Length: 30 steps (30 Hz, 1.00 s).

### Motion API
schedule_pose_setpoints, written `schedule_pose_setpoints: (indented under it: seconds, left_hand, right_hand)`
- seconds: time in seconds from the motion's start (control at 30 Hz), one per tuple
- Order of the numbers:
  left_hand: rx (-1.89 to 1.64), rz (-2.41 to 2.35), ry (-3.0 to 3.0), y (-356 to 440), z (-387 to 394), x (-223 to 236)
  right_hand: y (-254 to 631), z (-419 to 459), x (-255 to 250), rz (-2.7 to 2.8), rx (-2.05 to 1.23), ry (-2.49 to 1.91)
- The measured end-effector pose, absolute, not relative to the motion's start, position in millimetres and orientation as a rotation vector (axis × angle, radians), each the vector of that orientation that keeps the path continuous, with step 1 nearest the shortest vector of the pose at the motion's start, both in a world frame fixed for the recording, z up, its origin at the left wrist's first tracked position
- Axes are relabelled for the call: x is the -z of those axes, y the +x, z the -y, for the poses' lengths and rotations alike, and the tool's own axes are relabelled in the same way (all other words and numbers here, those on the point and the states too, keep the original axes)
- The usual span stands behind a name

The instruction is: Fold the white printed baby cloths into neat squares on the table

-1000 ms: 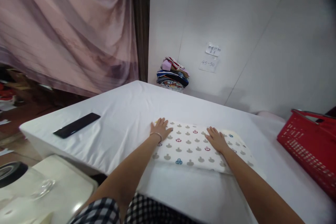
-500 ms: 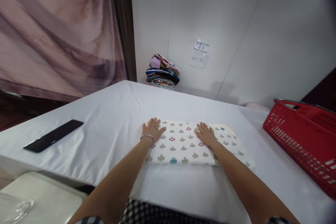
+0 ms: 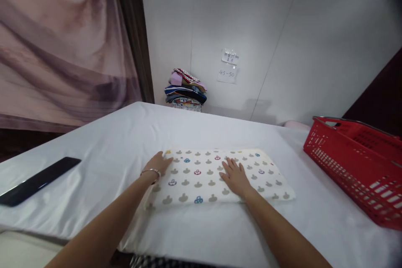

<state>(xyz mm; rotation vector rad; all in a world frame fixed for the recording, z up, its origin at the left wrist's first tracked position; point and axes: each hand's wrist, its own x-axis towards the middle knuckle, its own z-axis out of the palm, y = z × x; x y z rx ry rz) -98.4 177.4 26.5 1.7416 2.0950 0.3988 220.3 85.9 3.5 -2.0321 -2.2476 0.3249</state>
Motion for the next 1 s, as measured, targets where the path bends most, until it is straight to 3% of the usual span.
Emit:
schedule_pose_setpoints:
  seconds: [0.1, 0.3, 0.5, 0.67, 0.83, 1.0]
  left_hand:
    - [-0.268, -2.004, 1.675, -107.4, -164.7, -31.8]
    - [-0.448, -1.896, 1.486, -112.5, -150.7, -34.6]
    - [-0.461, -1.496, 0.991, -107.2, -144.5, -48.2]
    - [-0.485, -1.191, 0.725, -92.5, -136.7, -79.2]
    - [-0.474, -0.978, 0.854, -50.6, -137.1, -137.9]
    - [-0.418, -0.775, 1.076, 43.8, -145.8, -183.4]
  right_hand:
    - [220.3, -91.8, -6.9, 2.165, -0.472, -1.99]
    - [195.5, -115.6, -16.2, 1.704, -0.701, -1.695]
    - [168.6, -120.4, -3.6, 2.156, -0.373, -1.793]
    - [172.0, -121.8, -1.2, 2.15, -0.378, -1.795]
    - [182.6, -125.9, -3.4, 1.743, -0.746, -1.603]
    - [195.2, -114.4, -28.5, 0.999, -1.227, -1.014]
